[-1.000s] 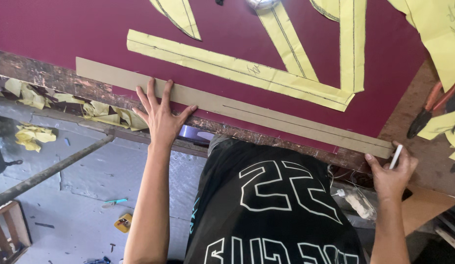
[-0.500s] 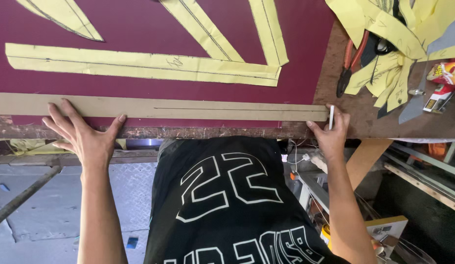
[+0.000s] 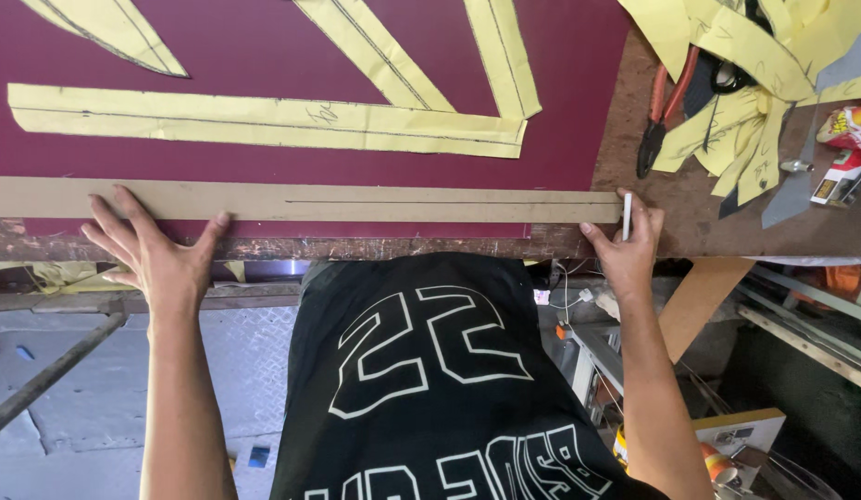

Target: The person arranges yellow paper pattern pieces on a maroon work mat, measures a strip with a tape measure, marks it with a pen, and cuts along the marked line with scissors, then smooths and aligns a white paper strip on the table.

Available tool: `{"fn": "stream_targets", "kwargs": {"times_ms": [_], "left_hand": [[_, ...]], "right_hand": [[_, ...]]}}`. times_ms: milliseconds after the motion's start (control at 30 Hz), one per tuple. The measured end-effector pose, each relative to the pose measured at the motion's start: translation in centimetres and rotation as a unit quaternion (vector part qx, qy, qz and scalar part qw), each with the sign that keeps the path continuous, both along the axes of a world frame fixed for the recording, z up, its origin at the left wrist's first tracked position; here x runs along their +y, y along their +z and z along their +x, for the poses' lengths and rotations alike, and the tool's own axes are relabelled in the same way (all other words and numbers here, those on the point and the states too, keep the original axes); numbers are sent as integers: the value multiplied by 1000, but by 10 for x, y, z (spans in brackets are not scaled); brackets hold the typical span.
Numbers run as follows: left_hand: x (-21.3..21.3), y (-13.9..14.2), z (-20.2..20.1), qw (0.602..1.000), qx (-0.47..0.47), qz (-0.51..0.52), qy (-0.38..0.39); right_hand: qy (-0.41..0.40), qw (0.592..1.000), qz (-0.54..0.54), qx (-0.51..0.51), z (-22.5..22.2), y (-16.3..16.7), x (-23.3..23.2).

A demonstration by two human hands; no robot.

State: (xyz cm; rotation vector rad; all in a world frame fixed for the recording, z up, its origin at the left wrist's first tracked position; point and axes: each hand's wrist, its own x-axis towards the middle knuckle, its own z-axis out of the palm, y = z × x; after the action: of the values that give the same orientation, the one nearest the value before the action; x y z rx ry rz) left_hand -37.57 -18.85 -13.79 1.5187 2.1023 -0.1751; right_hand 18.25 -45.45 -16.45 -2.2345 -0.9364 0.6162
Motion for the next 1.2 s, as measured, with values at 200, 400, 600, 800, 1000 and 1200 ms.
{"fn": "stream_targets", "kwargs": {"times_ms": [200,400,600,800,1000,1200], "left_hand": [[-3,-3,5,999,38,-2,14],[7,2,15,997,70,30,31],[14,19,22,996,55,-10,68],[16,32,25,996,45,33,76],[14,44,23,993,19,70,96],[15,50,16,992,7,70,100]], "right_hand": [[-34,999,26,18,18,14,10],[70,964,66,247,-21,62,126],[360,905,54,220,-156,75,246],[429,781,19,453,-311,66,342],[453,768,-5,453,-418,59,390],[486,778,-25,398,-453,56,404]]}}
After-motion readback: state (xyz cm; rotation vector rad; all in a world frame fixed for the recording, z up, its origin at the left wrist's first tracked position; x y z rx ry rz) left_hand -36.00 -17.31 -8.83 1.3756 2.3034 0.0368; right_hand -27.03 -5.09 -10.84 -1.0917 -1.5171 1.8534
